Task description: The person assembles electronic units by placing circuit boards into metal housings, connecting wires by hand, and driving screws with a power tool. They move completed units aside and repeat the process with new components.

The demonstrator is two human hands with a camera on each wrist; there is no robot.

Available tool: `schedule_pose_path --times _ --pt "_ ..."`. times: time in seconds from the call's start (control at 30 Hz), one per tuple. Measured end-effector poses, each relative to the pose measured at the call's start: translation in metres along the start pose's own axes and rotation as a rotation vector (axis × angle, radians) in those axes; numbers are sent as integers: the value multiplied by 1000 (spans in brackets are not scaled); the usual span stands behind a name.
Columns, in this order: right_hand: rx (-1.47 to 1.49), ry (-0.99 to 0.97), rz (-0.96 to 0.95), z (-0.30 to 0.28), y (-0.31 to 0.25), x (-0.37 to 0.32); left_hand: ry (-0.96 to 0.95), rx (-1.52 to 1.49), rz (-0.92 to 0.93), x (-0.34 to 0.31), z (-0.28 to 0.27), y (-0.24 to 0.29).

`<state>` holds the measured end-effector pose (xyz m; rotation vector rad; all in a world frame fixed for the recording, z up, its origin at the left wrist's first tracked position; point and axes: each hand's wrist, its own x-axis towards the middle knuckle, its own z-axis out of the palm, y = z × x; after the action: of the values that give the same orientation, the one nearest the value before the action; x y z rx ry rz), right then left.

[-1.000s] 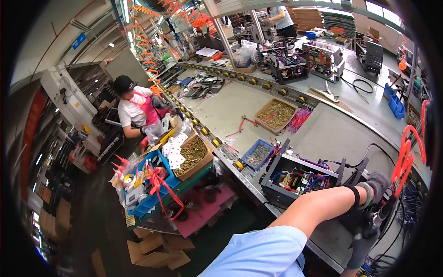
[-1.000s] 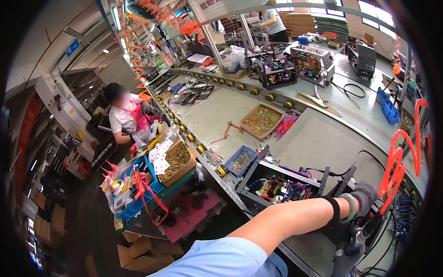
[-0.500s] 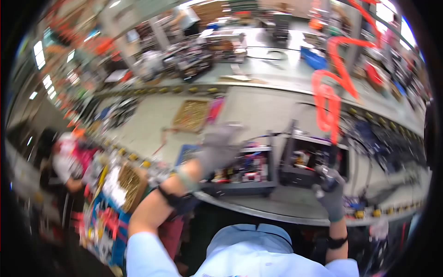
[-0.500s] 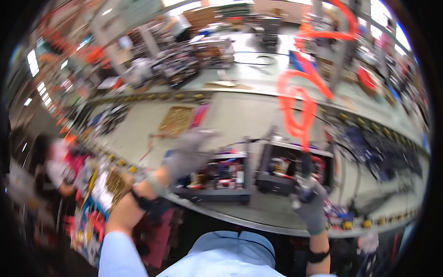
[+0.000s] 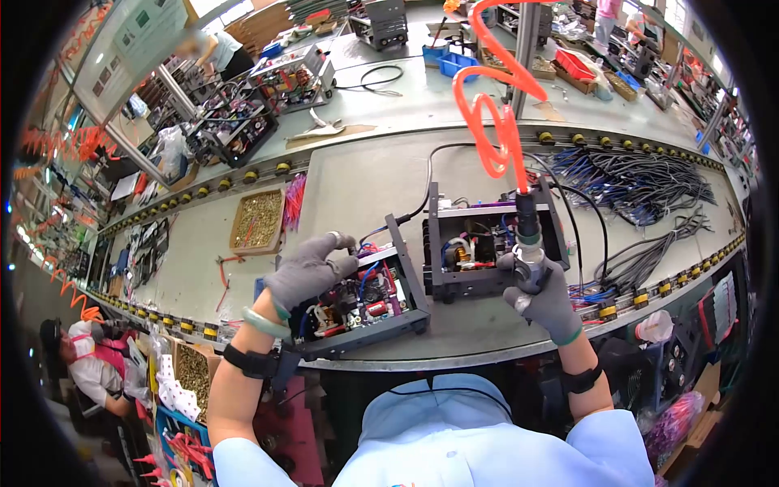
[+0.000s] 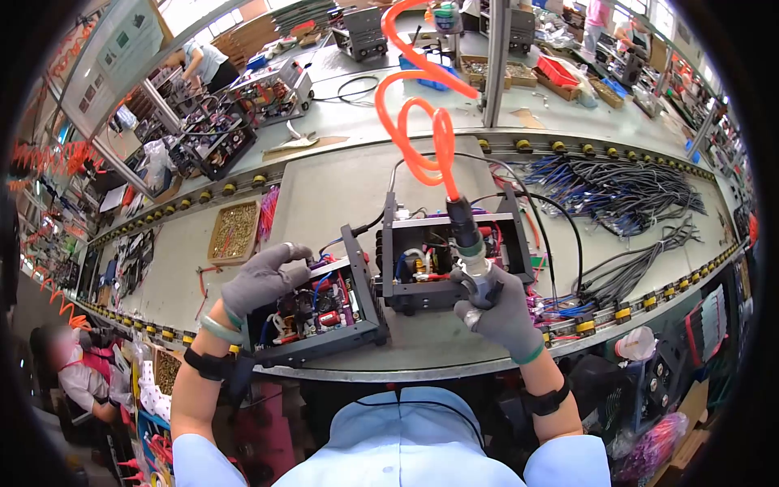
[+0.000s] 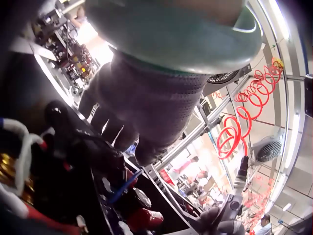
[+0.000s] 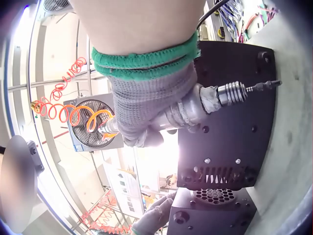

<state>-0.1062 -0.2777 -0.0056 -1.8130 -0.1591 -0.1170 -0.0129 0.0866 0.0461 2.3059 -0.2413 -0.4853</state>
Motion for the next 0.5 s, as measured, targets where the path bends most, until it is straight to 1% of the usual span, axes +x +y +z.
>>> schedule_pose_path --times 0.03,0.07,0.1,0.13,0.17,0.2,0.27,0.3,0.33,0.4,0.43,0.5 --pt "18 13 40 0 -3 -1 110 91 0 -9 -2 -4" --pt "36 30 77 1 -4 -1 115 93 -10 -14 -4 -12" --pt "45 36 32 2 2 0 71 83 -6 -17 -5 -23" --pt "49 29 36 1 4 0 26 71 -3 -18 -3 -33" --pt "44 16 26 0 4 1 101 88 -21 -19 2 -38" --pt "40 3 16 0 5 1 101 87 -29 -19 2 -40" --pt "28 17 0 3 4 2 -13 -123 -143 -15 -1 -35" --pt "21 15 10 3 3 2 12 58 -178 -20 -4 -3" --pt "10 18 21 2 2 1 4 54 -170 -18 -3 -4" --pt "-32 18 15 -1 2 1 81 315 -102 -11 3 -8" --pt "-58 3 9 -1 4 -1 135 390 -50 -10 8 -10" --pt "-32 50 -25 4 9 -1 127 375 14 -6 8 -15"
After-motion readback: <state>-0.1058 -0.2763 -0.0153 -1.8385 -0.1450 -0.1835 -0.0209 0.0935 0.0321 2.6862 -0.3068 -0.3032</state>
